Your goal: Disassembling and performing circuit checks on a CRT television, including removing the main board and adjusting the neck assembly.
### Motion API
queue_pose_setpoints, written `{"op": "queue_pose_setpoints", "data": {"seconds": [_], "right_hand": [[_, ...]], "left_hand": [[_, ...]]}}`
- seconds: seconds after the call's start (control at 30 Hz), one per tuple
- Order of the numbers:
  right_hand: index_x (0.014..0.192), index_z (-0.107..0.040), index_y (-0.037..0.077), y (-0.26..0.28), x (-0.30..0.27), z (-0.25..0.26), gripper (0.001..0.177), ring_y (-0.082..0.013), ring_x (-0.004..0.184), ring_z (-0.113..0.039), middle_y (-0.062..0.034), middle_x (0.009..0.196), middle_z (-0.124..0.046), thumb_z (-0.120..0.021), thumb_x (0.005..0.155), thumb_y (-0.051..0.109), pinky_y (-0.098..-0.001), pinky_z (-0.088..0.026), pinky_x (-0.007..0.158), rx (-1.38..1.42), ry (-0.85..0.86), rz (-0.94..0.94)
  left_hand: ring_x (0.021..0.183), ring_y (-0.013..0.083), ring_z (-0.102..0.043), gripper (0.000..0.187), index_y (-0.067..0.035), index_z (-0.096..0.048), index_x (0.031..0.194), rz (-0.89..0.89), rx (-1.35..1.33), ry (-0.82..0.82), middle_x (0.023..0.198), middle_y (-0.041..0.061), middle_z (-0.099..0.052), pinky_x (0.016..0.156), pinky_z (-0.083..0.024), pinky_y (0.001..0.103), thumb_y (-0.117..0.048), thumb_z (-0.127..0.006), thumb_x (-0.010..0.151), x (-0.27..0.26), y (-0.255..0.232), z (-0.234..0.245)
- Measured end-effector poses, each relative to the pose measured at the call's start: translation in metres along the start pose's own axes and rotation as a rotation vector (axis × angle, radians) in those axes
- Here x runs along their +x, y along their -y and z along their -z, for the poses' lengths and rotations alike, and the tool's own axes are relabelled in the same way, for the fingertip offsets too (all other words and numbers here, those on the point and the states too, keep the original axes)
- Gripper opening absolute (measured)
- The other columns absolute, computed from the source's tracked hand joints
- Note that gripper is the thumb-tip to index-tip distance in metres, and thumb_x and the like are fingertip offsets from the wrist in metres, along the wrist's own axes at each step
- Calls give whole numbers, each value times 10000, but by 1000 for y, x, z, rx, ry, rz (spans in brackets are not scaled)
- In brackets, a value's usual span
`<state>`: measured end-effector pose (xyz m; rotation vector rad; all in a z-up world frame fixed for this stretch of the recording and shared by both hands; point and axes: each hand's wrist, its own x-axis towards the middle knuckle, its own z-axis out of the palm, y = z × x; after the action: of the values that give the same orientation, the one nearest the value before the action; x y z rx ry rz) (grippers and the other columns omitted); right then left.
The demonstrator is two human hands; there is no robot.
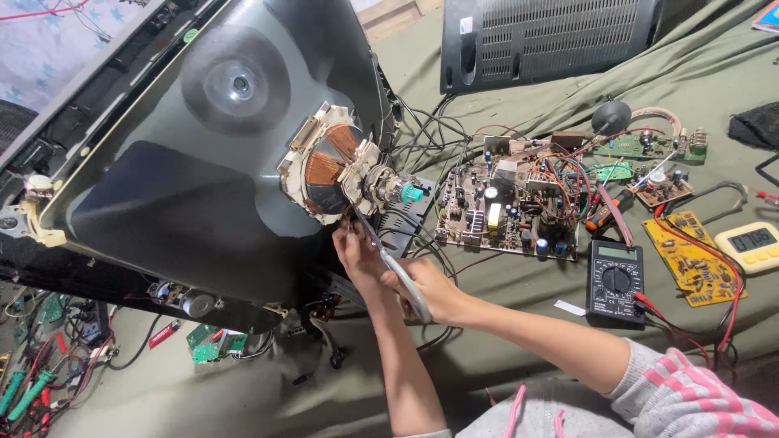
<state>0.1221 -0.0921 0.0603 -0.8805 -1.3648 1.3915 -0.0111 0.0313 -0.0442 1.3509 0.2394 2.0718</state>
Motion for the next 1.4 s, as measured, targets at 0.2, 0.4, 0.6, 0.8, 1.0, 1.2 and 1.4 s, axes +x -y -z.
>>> {"op": "queue_pose_setpoints", "data": {"seconds": [0.2,0.4,0.6,0.8,1.0,1.2,1.4], "right_hand": [[635,-536,98,21,-23,4,534,-141,393,-589,-57,427,-528,-674,985,477,-240,-470,400,-22,35,-51],[712,-569,88,26,-69,39,465,-185,534,-557,-98,536,-536,-779,892,461,-330,-479,539,-311,13,17],[845,-722,110,-13,-121,112,423,-318,689,-731,-138,704,-719,-927,669,435,-396,-587,661,-660,-354,47],[1021,-721,-17,30,-154,202,298,-261,689,-603,-131,922,-692,-818,907,242,-382,-471,630,-1161,-993,61],[1250,-711,20,-49,-185,319,570,-353,794,-698,-191,1046,-698,-693,963,513,-426,-566,692,-1649,-1075,-411],[1209,-710,36,-92,-175,359,494,-313,800,-765,-158,1029,-728,-644,1021,488,-402,-628,734,-1662,-923,-643],[1260,-801,90,8,-115,310,381,-231,1049,-727,-96,1343,-744,-764,1030,392,-310,-588,829,-1734,-994,-66]], "left_hand": [[903,81,-430,176,-170,-453,1028,292,-212,-227,1169,-16,-457,762,-340,217,-283,-588,1037,27,-65,-56],[863,87,-468,83,-156,-493,1025,223,-59,-300,1177,2,-512,762,-383,240,-184,-570,1015,22,-93,-76],[756,133,-414,116,-84,-500,916,221,314,-223,869,42,-447,712,-368,270,-92,-600,974,-32,-115,-118],[793,161,-530,41,-57,-643,919,295,634,357,986,37,-611,687,-472,276,-23,-655,899,-44,-129,-170],[583,208,-437,283,-79,-589,621,1,746,803,609,9,-543,592,-392,335,-103,-788,821,-28,-114,-206],[667,185,-635,313,-49,-751,1151,25,806,650,875,66,-725,608,-520,298,29,-754,848,0,-118,-224],[735,50,-653,271,-149,-698,1136,-356,1014,300,899,-66,-751,697,-592,213,-59,-665,882,21,-119,-172]]}}
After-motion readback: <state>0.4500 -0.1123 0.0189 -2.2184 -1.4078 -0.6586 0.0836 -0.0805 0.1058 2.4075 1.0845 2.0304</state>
